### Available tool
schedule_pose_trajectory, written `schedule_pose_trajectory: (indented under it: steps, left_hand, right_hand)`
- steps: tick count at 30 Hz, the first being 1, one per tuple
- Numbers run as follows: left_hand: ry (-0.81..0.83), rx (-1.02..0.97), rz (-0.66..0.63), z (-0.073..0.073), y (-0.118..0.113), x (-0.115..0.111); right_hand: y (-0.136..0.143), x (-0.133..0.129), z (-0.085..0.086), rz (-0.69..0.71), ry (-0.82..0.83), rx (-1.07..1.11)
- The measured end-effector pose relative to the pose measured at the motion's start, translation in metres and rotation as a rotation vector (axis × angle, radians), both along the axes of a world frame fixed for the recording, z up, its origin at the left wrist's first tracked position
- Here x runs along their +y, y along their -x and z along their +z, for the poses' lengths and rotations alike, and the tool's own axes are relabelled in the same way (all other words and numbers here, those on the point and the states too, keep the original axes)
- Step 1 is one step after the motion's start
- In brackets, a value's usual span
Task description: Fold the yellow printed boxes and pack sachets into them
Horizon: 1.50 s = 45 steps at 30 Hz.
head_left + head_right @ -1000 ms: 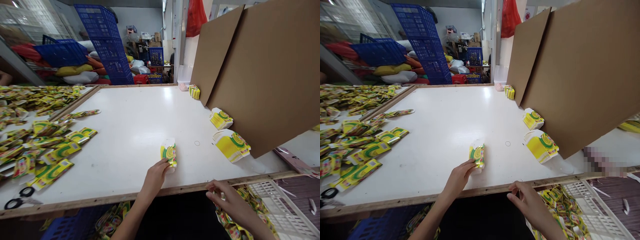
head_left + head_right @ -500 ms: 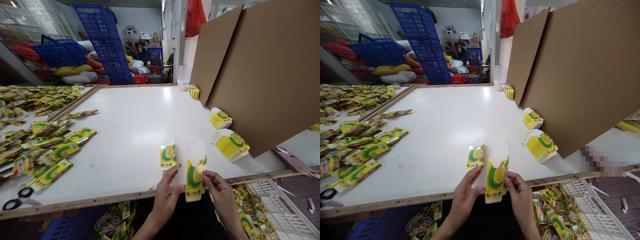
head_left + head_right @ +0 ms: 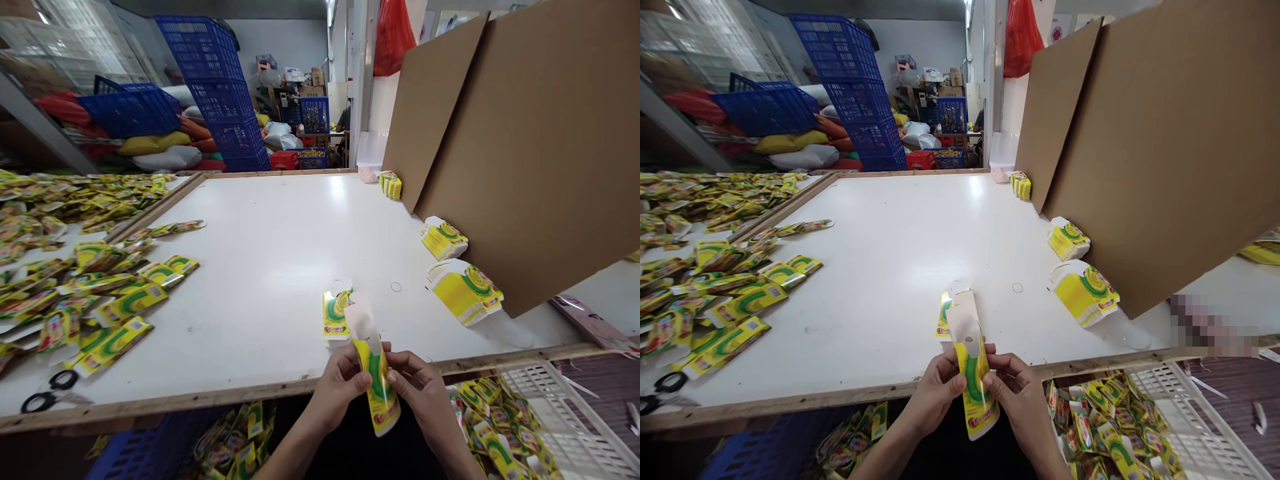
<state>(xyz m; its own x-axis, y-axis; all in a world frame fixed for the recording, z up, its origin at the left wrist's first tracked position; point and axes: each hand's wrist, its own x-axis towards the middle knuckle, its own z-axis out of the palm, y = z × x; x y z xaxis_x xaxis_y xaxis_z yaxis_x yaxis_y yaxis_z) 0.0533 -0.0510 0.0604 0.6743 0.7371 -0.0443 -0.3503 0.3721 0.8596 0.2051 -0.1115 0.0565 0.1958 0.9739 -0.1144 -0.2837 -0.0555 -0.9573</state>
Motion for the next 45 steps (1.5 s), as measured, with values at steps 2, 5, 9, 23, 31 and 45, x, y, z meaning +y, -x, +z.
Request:
schedule_pose_trajectory:
  steps: [2, 5, 9, 23, 31, 45]
  left_hand:
    - [0.008, 0.013, 0.05, -0.004, -0.003, 0.001]
    - [0.032, 0.065, 0.117, -0.007, -0.009, 0.001]
    - [-0.036, 0.143, 0.24, -0.007, -0.013, -0.002]
    - [-0.052, 0.106, -0.156, 0.007, 0.011, 0.001]
    - [-0.1, 0.162, -0.102, 0.007, 0.01, 0.001]
    - [-0.34, 0.392, 0.017, 0.004, 0.005, 0.0]
  right_hand:
    - [0.002, 0.0, 0.0, 0.011, 0.009, -0.013]
    - [0.005, 0.0, -0.003, 0.008, 0.045, -0.055]
    - [0.007, 0.002, -0.013, -0.117, 0.046, -0.223]
    - [-0.025, 0.002, 0.002, 0.146, -0.109, -0.463]
    - [-0.023, 0.008, -0.002, 0.024, -0.165, -0.416]
    - [-0.012, 0.018, 0.002, 0.128, 0.071, -0.718]
